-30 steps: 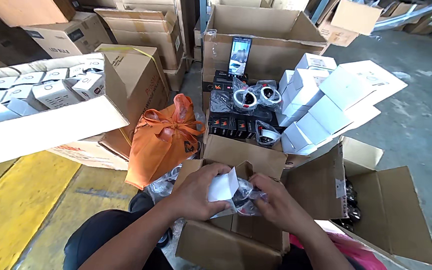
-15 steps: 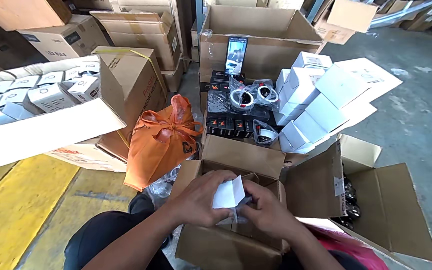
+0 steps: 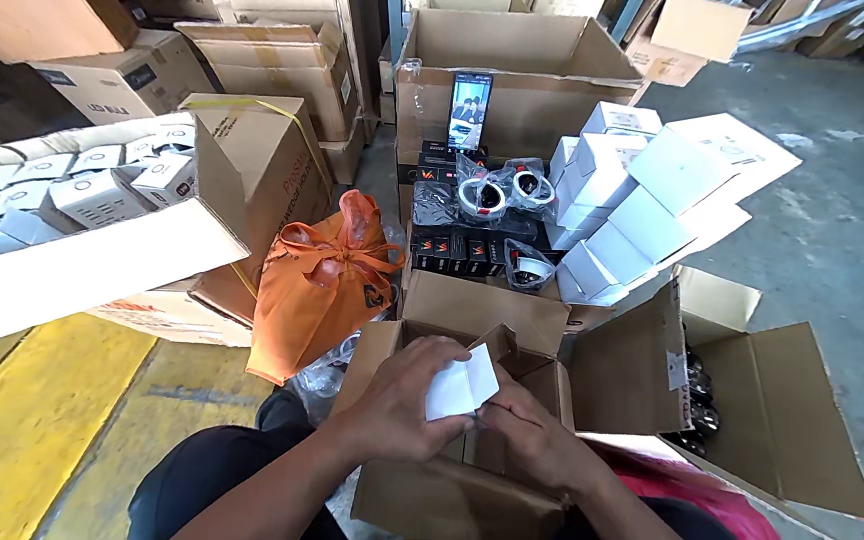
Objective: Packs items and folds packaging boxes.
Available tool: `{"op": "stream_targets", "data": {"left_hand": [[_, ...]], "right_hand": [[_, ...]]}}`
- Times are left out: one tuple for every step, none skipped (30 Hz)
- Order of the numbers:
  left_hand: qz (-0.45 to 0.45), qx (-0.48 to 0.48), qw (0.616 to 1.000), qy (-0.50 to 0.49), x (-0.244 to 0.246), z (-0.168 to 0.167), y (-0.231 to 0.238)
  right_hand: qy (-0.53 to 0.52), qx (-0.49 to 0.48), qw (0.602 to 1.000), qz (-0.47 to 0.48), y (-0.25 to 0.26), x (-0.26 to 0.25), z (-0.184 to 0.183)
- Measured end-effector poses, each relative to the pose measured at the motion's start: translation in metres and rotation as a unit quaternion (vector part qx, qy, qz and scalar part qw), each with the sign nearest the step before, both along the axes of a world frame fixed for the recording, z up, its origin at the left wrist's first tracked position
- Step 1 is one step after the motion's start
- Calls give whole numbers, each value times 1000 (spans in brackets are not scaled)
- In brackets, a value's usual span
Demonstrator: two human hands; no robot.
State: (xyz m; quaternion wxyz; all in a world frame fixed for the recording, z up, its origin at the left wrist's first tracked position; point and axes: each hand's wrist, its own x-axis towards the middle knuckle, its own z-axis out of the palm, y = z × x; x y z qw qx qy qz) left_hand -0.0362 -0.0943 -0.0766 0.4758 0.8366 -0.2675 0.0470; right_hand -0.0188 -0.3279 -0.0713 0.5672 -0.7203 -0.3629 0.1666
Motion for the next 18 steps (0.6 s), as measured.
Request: {"op": "stream_targets", "data": {"left_hand": [[-1, 0, 1000, -16, 0, 0, -1], [5, -4, 1000, -28, 0, 0, -2], [22, -18, 999, -38, 1, 0, -3], [45, -43, 997, -45, 3, 1, -4], [73, -79, 993, -42, 4, 2, -5], [95, -128, 987, -32, 6, 4, -6], [108, -182, 977, -18, 8, 5, -7], [109, -230, 967, -2, 10, 7, -7], [101, -265, 959, 11, 11, 6, -8], [90, -277, 956, 18, 11, 5, -9], [80, -269, 960, 22, 10, 1, -10], [73, -247, 966, 24, 9, -2, -10], [70, -223, 972, 24, 8, -5, -10], [70, -206, 976, 25, 7, -6, -11], [70, -200, 977, 28, 6, -7, -11], [71, -199, 977, 25, 6, -8, -12], [73, -200, 977, 12, 6, -8, -13], [76, -205, 976, -11, 5, -8, -14]], "right_hand": [[-22, 3, 1000, -6, 0, 0, 0], [-59, 13, 997, -40, 0, -1, -1], [-105, 36, 989, -103, 3, -1, -2], [-143, 62, 971, -179, 6, 0, -2], [-172, 71, 950, -250, 6, 3, 0], [-185, 77, 933, -300, 4, 6, 3], [-177, 80, 926, -324, 2, 9, 5], [-147, 78, 933, -319, 1, 9, 6], [-99, 76, 948, -293, 2, 8, 7], [-46, 85, 962, -254, 5, 7, 6], [1, 95, 971, -221, 8, 5, 5], [33, 91, 974, -207, 9, 3, 3], [46, 83, 974, -204, 10, 2, 0], [50, 78, 975, -203, 9, 2, -1], [50, 78, 975, -201, 7, 2, -2], [49, 85, 975, -198, 6, 2, -2], [51, 95, 975, -193, 5, 3, -1], [56, 109, 974, -190, 5, 4, -1]]}}
